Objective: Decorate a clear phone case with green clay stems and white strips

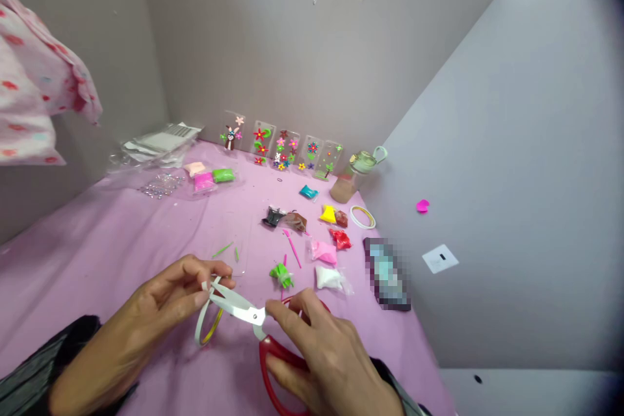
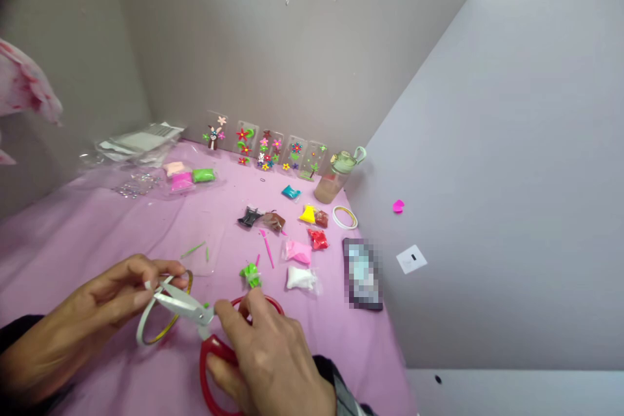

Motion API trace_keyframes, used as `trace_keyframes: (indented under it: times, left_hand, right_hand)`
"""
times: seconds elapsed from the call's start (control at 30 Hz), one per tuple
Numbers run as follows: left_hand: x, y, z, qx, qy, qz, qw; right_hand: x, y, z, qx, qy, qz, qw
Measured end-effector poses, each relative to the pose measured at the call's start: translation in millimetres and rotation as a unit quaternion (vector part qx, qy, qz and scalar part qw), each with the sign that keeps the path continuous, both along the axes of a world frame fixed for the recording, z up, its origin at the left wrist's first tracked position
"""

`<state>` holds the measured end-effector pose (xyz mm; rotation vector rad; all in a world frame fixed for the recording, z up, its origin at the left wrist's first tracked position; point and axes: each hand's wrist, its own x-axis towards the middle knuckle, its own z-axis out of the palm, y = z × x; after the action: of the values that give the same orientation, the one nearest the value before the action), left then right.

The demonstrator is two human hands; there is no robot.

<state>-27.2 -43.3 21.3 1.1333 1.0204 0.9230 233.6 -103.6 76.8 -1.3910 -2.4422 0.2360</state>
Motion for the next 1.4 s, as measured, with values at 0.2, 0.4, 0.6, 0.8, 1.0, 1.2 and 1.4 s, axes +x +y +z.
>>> trace_keyframes:
  times: [0.2,0.4,0.6,0.8,1.0,1.2,1.4]
  left_hand:
    - [-4.6,2.2,-10.4,0.027,0.015,-0.018,0.999]
    - [-4.9,-0.3,-2.6,-0.014,-0.041,-0.001,0.999]
    - [-16.6,8.0,4.8,-0.019,-0.049,0.093,0.994]
    - [-21.7,9.7,0.9,0.233,0.167,0.146,0.947]
    - [-20.6,14.7,5.9,0.503,0.3,0.147,0.797]
    - [-22.2,35.0,7.6,0.567,0.286,0.11,0.765]
    - [-26.7,53.8,4.4,0.55,0.311,0.091,0.77]
  right_hand:
    - [-4.4,-3.8,-5.1,0.042,-0.025,0.015,0.999]
    - [-5.0,-4.6,-0.8,0.032,-0.046,0.026,0.998]
    - [-1.9,-10.5,-12.8,-0.067,-0.054,0.012,0.996]
    - [-6.3,-5.2,-41.7,-0.127,-0.123,0.08,0.981]
    - [-38.8,41.1,2.7,-0.221,0.195,-0.024,0.955]
    - [-82.0,103.8,3.8,-0.393,0.43,-0.021,0.812]
    - [-96.6,130.8,-0.7,-0.459,0.45,-0.058,0.764]
